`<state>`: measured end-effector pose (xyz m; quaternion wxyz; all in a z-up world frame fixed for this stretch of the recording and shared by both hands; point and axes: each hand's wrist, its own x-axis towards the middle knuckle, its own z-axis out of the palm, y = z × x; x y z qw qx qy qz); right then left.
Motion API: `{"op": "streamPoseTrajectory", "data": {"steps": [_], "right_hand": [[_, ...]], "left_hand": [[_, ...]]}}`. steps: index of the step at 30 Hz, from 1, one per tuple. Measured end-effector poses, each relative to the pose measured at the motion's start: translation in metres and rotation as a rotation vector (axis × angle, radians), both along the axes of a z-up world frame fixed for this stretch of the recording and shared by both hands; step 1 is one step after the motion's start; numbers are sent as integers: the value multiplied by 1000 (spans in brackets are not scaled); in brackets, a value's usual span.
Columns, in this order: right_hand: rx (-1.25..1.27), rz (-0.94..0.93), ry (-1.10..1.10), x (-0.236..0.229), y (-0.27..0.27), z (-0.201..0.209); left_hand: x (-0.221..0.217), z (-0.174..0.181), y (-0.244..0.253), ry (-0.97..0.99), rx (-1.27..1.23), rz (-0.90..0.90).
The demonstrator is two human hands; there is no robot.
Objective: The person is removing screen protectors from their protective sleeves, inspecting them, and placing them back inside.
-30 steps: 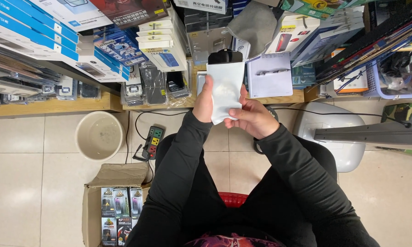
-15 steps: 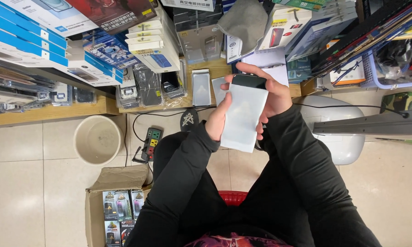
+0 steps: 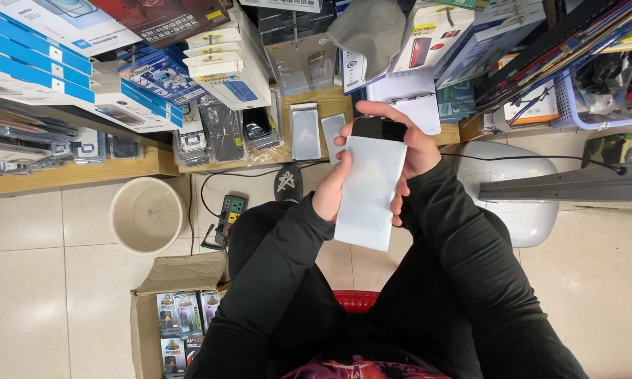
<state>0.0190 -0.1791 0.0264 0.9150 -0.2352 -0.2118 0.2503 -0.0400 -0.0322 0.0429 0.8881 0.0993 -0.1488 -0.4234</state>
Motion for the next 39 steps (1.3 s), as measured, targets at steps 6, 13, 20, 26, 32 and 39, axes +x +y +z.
{"op": "streamPoseTrajectory", "data": {"steps": [6,13,20,26,32,39], "right_hand": [[-22,-206,118,24,-10,-23],[53,-512,360,30,-19,44],[-128,-258,349,8,11,14],[-263,-138,288,-10,23,31],[-552,-301,11,1,12,-1],[-987,-676,-946,-5,0,34]], "left_hand": [[-3,7,-3,-56,-9,-76],[-9,-7,-8,164,37,-110],[-1,-21,-9,215,24,158],[10,-32,0,226,-8,265],[16,-30,12,209,52,313],[22,-19,28,178,143,384]]}}
